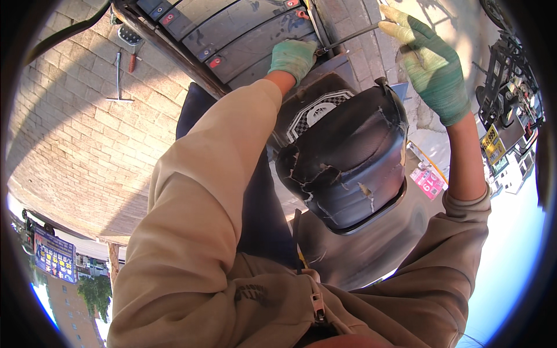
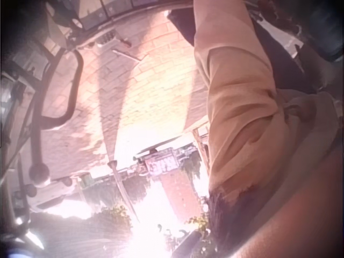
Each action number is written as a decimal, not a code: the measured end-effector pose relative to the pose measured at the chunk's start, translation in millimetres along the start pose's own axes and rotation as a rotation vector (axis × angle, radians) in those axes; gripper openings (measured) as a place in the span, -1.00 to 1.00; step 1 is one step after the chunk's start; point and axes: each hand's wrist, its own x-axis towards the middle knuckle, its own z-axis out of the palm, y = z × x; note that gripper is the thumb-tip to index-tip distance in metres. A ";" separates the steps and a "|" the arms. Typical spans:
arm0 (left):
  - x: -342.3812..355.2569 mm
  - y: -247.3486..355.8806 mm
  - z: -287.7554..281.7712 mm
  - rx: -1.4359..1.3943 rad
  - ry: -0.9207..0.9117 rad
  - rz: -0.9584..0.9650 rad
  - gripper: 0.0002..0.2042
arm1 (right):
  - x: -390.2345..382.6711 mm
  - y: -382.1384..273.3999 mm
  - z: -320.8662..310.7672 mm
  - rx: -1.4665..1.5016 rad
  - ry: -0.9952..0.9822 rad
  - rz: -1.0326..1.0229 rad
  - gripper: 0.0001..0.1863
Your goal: The person uses a wrench to loosen and tighten bolts on the battery compartment of an electric scooter. They manipulate wires and adjust components under the seat area, working methodically on the scooter's electrical system.
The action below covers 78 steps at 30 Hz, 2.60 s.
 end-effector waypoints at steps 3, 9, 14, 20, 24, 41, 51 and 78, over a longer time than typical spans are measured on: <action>1.2 -0.8 1.4 0.008 0.003 0.007 -0.77 | 1.5 -1.7 2.2 -0.017 0.102 0.050 -0.57; 3.0 -1.5 2.1 0.026 -0.017 0.028 -0.78 | -8.0 3.2 -4.1 0.134 -0.164 0.100 -0.67; 0.4 2.9 -2.6 0.017 0.014 0.040 -0.77 | -7.1 14.9 -5.3 -0.019 -0.114 -0.076 -0.70; -4.4 -1.8 -17.7 -0.029 0.064 0.029 -0.78 | -19.7 6.3 -21.0 0.118 -0.197 0.248 -0.84; 4.5 -2.1 -26.9 0.007 0.050 -0.021 -0.78 | -29.3 12.9 -22.1 0.464 -0.209 0.646 -0.84; 10.1 14.7 -23.9 -0.067 -0.095 -0.125 -0.74 | -87.3 70.5 -7.8 0.696 0.070 1.048 -0.69; 9.7 7.9 -40.0 -0.150 -0.134 -0.095 -0.71 | -107.2 82.9 -12.6 0.949 0.228 1.065 -0.68; -6.0 -16.2 -100.4 -0.667 -0.108 -0.356 -0.60 | -190.2 -128.7 39.3 2.103 1.469 1.092 -0.88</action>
